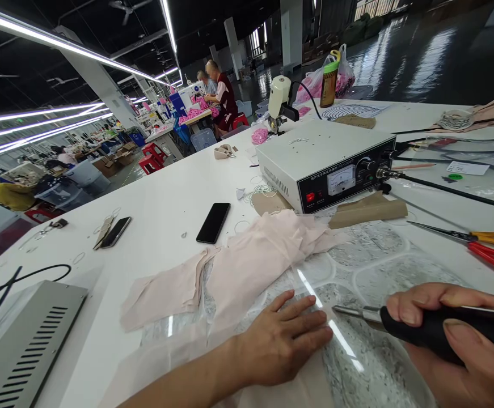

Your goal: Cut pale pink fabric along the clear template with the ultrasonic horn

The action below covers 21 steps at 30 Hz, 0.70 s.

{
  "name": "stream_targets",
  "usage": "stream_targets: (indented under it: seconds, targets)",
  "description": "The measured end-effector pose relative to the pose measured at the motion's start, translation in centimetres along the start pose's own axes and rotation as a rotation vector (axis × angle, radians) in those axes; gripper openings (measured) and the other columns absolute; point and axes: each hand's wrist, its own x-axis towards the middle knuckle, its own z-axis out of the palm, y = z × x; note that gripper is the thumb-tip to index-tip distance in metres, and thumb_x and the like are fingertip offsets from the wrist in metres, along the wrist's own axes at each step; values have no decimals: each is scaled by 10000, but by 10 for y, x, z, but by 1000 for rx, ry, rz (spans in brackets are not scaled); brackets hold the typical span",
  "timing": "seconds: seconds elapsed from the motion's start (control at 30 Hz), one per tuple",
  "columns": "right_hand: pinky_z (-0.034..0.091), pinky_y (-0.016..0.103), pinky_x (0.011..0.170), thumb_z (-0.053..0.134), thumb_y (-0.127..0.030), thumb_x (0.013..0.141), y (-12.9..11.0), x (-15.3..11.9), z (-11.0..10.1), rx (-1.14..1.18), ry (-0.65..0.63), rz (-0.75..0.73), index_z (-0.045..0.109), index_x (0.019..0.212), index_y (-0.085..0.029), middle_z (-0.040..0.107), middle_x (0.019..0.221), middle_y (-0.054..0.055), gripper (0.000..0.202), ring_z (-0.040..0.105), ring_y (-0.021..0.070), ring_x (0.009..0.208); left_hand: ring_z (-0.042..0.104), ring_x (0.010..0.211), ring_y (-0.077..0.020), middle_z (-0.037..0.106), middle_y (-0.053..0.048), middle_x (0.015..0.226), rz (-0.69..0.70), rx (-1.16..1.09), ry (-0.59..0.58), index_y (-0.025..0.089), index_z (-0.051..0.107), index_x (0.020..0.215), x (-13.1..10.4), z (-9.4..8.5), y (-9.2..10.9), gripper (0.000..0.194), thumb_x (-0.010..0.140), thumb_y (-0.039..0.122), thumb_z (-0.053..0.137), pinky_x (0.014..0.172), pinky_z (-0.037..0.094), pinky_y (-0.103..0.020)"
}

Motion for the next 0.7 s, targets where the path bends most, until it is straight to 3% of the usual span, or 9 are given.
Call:
stream_targets:
  seconds: [0.33, 0.6, 0.7]
  targets:
    - [505, 400, 503, 611, -164, 599, 4, -2, -7, -48, -27, 17, 510, 727, -229, 512, 693, 4, 175, 482, 181, 535, 393, 1350, -200, 598, -39, 1282, -1, 41, -92, 171, 580, 1182, -9, -2, 7, 244, 993, 214, 433, 1165, 224, -390]
    - [518, 406, 527, 521, -133, 596, 14, -4, -17, 22, -32, 25, 536, 788, -231, 479, 755, 14, 216, 436, 182, 586, 402, 1341, -205, 584, -30, 1304, 7, 49, -66, 160, 577, 1197, -14, 0, 8, 260, 992, 211, 424, 1165, 229, -394]
    - [523, 421, 555, 504, -163, 613, 19, -4, -20, 65, 15, 102, 542, 810, -244, 443, 772, 10, 216, 421, 190, 610, 422, 1325, -199, 591, -17, 1296, 4, 36, -33, 144, 577, 1193, -16, 2, 8, 258, 987, 203, 433, 1162, 242, -381]
